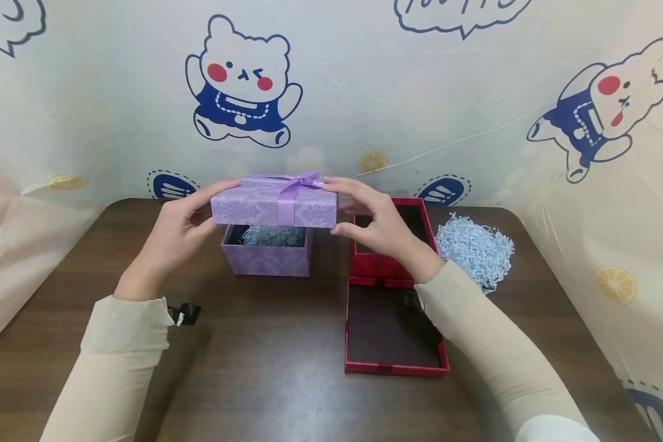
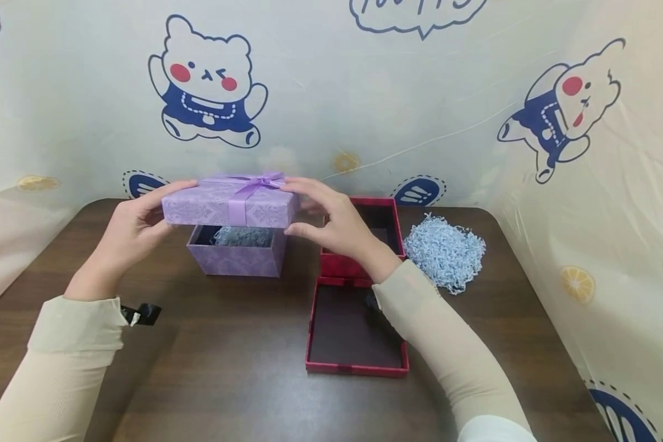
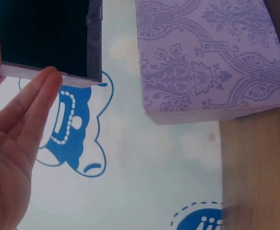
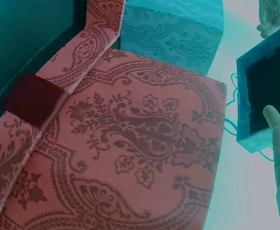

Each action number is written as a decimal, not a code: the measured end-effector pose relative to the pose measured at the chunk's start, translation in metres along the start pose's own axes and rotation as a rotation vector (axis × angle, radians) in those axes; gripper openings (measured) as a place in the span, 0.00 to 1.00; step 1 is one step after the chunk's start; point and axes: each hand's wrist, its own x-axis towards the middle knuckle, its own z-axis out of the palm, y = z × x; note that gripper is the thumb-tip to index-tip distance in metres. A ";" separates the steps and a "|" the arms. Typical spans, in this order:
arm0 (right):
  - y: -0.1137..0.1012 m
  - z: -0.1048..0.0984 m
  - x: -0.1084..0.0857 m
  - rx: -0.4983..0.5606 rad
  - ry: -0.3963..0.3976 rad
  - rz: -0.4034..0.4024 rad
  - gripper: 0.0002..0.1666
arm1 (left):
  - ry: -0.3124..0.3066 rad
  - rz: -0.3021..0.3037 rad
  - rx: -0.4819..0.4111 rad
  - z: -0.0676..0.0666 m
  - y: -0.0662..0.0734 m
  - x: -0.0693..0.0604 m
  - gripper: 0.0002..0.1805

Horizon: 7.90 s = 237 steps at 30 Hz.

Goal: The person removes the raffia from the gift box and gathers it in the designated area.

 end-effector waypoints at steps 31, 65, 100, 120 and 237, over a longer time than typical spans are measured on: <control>-0.035 -0.014 -0.010 -0.015 0.088 0.012 0.30 | 0.355 0.324 -0.028 0.002 0.041 0.007 0.28; -0.044 -0.005 -0.049 0.106 -0.117 0.252 0.31 | 0.319 0.371 0.029 0.017 0.039 -0.029 0.31; -0.006 0.028 -0.071 0.196 -0.326 0.485 0.16 | -0.097 0.023 0.044 0.034 0.008 -0.063 0.20; 0.003 0.030 -0.068 0.073 -0.406 0.529 0.25 | -0.236 -0.159 0.039 0.037 0.016 -0.069 0.17; 0.054 0.026 0.032 -0.699 -0.655 0.322 0.62 | -0.707 -0.240 0.176 0.084 -0.049 0.086 0.36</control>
